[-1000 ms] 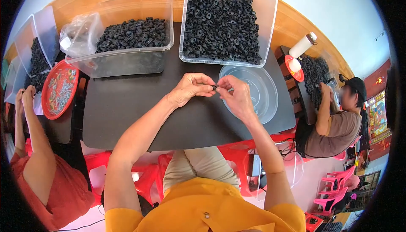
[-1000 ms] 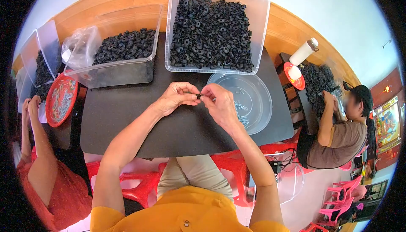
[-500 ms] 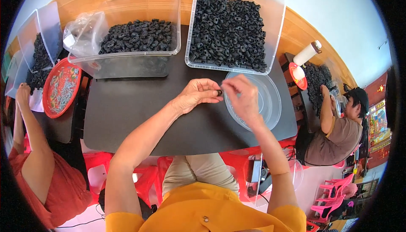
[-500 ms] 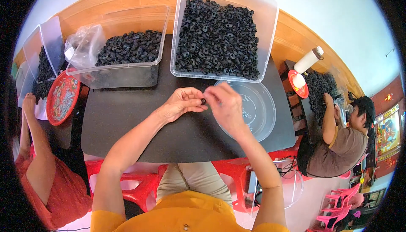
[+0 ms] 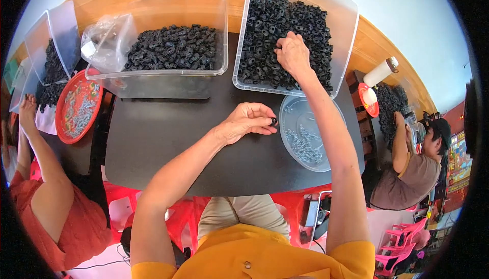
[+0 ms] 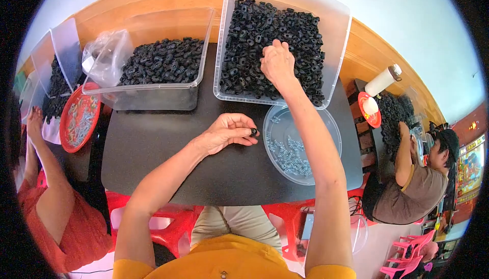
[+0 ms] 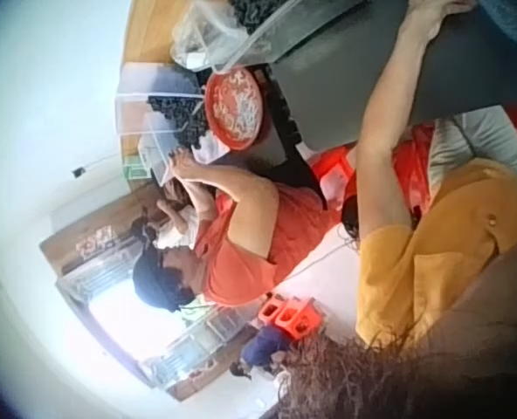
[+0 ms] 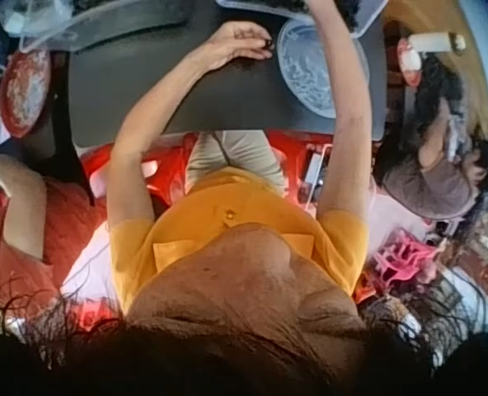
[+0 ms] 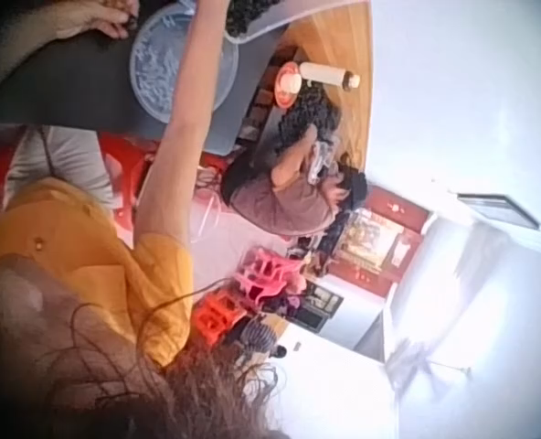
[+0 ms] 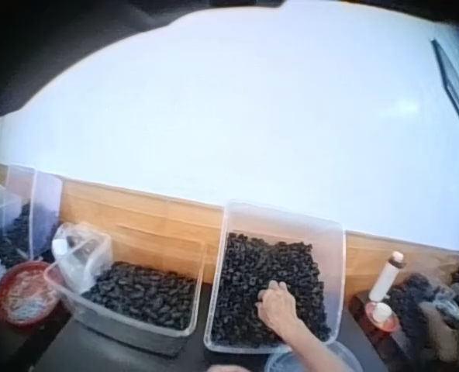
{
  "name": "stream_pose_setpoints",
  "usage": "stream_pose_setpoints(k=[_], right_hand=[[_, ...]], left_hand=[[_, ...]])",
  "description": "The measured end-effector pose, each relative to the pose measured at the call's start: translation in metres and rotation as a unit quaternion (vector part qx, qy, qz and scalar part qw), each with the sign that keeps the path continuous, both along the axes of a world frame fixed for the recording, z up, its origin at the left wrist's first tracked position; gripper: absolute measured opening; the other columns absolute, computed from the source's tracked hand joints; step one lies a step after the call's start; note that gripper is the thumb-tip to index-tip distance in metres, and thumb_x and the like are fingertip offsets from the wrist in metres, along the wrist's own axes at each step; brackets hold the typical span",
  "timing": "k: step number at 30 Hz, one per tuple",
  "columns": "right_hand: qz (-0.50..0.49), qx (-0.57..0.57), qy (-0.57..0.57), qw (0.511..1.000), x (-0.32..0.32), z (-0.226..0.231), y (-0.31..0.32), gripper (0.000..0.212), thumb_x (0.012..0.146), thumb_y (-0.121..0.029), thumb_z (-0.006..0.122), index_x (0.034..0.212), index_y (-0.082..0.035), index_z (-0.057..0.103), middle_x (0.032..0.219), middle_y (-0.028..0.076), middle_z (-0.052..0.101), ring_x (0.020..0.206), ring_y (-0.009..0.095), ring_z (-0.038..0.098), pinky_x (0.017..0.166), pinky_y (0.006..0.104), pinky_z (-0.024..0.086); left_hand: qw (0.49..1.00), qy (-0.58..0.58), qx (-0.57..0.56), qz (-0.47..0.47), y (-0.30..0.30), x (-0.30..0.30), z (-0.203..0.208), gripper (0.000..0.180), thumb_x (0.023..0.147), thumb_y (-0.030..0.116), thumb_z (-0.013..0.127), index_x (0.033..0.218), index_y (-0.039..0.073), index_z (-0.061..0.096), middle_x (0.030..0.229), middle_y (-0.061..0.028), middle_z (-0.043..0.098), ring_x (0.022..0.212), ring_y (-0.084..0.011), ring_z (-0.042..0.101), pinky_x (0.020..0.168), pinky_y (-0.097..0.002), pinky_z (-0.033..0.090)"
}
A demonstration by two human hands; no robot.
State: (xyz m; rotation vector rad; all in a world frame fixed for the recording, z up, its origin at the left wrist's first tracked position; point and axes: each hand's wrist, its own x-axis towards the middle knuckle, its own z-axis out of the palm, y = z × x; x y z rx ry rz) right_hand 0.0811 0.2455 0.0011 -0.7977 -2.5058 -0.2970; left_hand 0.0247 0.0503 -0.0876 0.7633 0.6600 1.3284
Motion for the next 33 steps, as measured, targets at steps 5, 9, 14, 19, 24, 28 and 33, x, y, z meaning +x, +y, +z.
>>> stream_pose_setpoints(k=[5, 9, 14, 19, 24, 28, 33], right_hand=[[0.029, 0.011, -0.005, 0.999, 0.0, -0.004, 0.009, 0.008, 0.067, -0.007, 0.063, 0.074, -0.005, 0.061, 0.083, 0.012, 0.055, 0.086, 0.03, 0.052, 0.074, 0.0394, 0.046], [0.008, 0.065, -0.05, 0.997, -0.004, 0.0, 0.007, 0.01, 0.065, -0.007, 0.063, 0.074, -0.004, 0.062, 0.084, 0.011, 0.056, 0.086, 0.029, 0.055, 0.074, 0.0387, 0.047], [-0.051, 0.04, -0.163, 0.984, -0.012, 0.01, 0.0, 0.024, 0.062, -0.015, 0.068, 0.084, -0.005, 0.064, 0.096, 0.01, 0.057, 0.096, 0.026, 0.054, 0.076, 0.0399, 0.047], [-0.028, 0.077, -0.14, 0.987, -0.005, 0.007, 0.001, 0.017, 0.065, -0.008, 0.061, 0.081, -0.004, 0.063, 0.091, 0.01, 0.059, 0.091, 0.026, 0.056, 0.075, 0.0379, 0.048], [0.047, -0.032, 0.074, 0.996, 0.014, 0.009, 0.006, 0.014, 0.069, -0.001, 0.053, 0.079, -0.003, 0.063, 0.075, 0.015, 0.061, 0.073, 0.03, 0.061, 0.068, 0.036, 0.05], [0.117, -0.472, 0.232, 0.842, 0.045, 0.023, -0.02, 0.013, 0.073, -0.002, 0.058, 0.085, -0.003, 0.062, 0.071, 0.002, 0.061, 0.063, 0.008, 0.055, 0.057, 0.0223, 0.044], [0.16, -0.573, 0.26, 0.761, 0.092, 0.009, -0.079, 0.011, 0.078, -0.008, 0.06, 0.089, -0.004, 0.061, 0.074, 0.0, 0.06, 0.067, 0.006, 0.054, 0.062, 0.0205, 0.043]], left_hand=[[1.0, 0.008, 0.009, -0.007, 0.0, -0.001, 0.001, 0.017, 0.083, 0.008, 0.06, 0.098, 0.001, 0.057, 0.094, -0.0106, 0.063, 0.082, -0.0199, 0.064, 0.072, -0.0279, 0.054], [1.0, 0.011, 0.009, -0.006, 0.0, -0.001, 0.001, 0.017, 0.083, 0.008, 0.06, 0.098, 0.001, 0.057, 0.093, -0.0104, 0.063, 0.082, -0.0196, 0.064, 0.072, -0.0278, 0.054], [1.0, 0.009, 0.01, -0.01, -0.001, -0.001, 0.0, 0.016, 0.083, 0.008, 0.061, 0.097, 0.001, 0.057, 0.093, -0.01, 0.063, 0.081, -0.0194, 0.064, 0.072, -0.0277, 0.054], [1.0, 0.005, 0.01, -0.009, -0.001, -0.001, -0.002, 0.016, 0.083, 0.008, 0.061, 0.097, 0.001, 0.057, 0.092, -0.0103, 0.063, 0.081, -0.0193, 0.064, 0.072, -0.0277, 0.054], [1.0, 0.0, 0.016, -0.016, -0.001, -0.001, -0.002, 0.016, 0.083, 0.008, 0.061, 0.097, 0.001, 0.058, 0.092, -0.0106, 0.063, 0.08, -0.0194, 0.064, 0.072, -0.028, 0.054], [1.0, -0.003, 0.02, -0.014, 0.0, -0.001, -0.003, 0.016, 0.083, 0.008, 0.061, 0.097, 0.002, 0.057, 0.092, -0.0109, 0.063, 0.081, -0.0198, 0.064, 0.073, -0.0288, 0.054], [0.999, -0.02, 0.036, 0.015, -0.001, -0.001, -0.004, 0.016, 0.082, 0.007, 0.061, 0.097, 0.002, 0.058, 0.092, -0.0078, 0.062, 0.085, -0.0201, 0.064, 0.075, -0.0284, 0.053]])
